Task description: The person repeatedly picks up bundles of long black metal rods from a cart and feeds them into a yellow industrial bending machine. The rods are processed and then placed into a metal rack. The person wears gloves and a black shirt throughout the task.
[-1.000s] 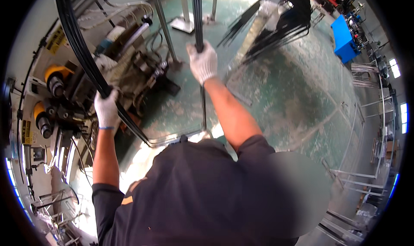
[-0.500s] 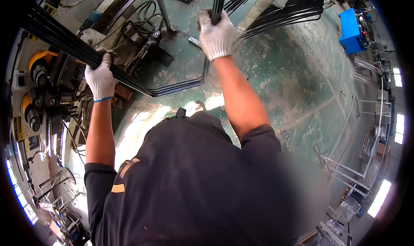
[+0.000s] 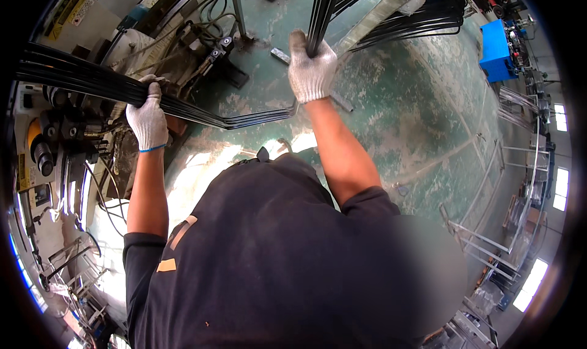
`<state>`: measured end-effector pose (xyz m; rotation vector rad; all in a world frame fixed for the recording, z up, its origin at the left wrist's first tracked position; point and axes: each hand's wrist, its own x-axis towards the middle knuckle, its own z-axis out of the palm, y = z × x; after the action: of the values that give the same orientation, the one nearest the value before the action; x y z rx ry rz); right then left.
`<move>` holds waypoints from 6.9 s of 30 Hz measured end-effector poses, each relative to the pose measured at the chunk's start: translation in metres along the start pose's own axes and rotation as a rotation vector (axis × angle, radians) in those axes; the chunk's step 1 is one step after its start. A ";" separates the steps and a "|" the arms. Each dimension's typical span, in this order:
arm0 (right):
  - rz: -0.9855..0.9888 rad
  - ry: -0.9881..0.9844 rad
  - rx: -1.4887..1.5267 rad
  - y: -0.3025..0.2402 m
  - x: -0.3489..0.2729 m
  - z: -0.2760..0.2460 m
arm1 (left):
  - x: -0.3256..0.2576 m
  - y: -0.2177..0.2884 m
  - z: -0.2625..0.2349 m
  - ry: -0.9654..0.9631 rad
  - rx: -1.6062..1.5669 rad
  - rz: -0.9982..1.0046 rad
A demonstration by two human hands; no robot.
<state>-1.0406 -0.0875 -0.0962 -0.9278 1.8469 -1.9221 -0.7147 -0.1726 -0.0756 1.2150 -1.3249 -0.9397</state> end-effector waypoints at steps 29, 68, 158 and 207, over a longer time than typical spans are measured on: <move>-0.379 -0.721 -0.938 -0.065 -0.075 0.025 | -0.033 0.018 0.067 -0.666 -1.149 -0.571; -0.425 -0.511 -1.382 -0.140 0.468 -0.215 | 0.071 -0.136 0.241 -0.120 -1.044 -1.106; -2.083 -2.010 0.041 -0.491 -1.163 0.326 | -0.676 0.132 -0.609 2.064 1.421 -0.457; -1.343 -2.623 -0.352 -0.482 -0.937 0.379 | -0.690 0.144 -0.593 1.944 1.243 -0.243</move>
<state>-0.0059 0.2712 0.1386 -2.5440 -0.4119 0.6347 -0.2031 0.5885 0.0145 2.1188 0.1039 1.1799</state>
